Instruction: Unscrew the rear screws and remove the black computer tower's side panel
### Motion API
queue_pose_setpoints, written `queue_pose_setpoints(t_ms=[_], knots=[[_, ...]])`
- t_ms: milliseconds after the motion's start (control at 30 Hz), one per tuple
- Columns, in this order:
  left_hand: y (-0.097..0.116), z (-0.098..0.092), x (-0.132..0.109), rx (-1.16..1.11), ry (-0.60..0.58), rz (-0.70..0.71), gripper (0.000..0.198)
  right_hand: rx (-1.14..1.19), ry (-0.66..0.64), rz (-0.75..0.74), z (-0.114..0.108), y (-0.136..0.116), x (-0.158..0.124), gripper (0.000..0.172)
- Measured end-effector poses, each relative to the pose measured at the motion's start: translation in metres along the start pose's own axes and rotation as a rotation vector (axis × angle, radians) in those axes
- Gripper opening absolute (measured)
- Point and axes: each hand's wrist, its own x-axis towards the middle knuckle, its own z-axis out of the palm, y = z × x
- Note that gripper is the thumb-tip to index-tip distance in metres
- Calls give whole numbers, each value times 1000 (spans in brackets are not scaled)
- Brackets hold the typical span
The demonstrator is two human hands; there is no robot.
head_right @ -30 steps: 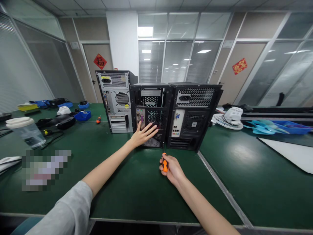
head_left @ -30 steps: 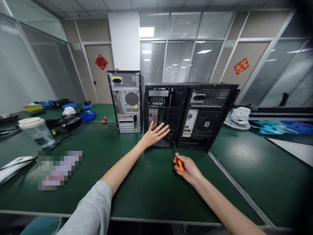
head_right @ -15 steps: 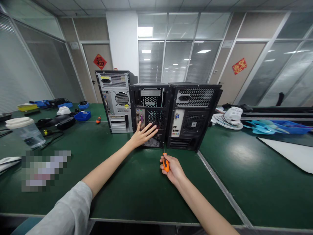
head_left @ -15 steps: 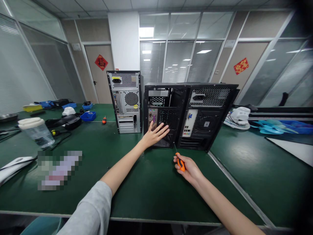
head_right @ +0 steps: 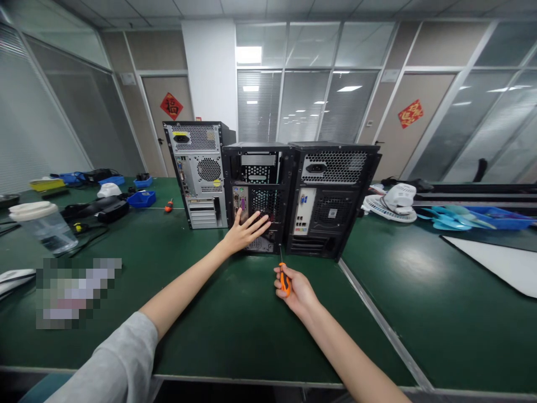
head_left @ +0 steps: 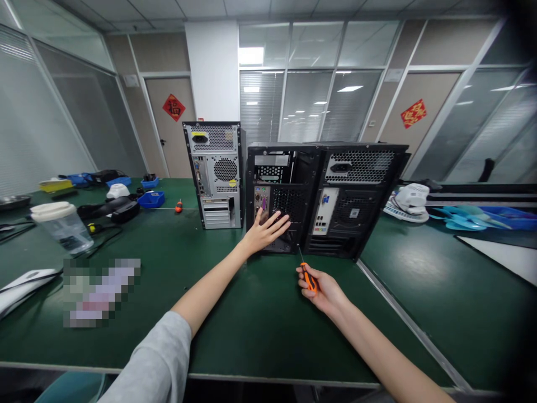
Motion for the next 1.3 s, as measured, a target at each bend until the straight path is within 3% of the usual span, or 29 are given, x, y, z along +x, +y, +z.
queue_pose_setpoints(t_ms=[367,700,967,1300], knots=[[1,0,0,-31,-22,-6,52,49,4,87,-8,-2,6,21],[1,0,0,-68,-84,-3,53,64,-6,72,-12,-3,10,21],[2,0,0,-33,-23,-8,52,62,10,72,-9,-1,8,22],[2,-1,0,-42,-50,-10,53,19,49,41,-5,-1,5,16]])
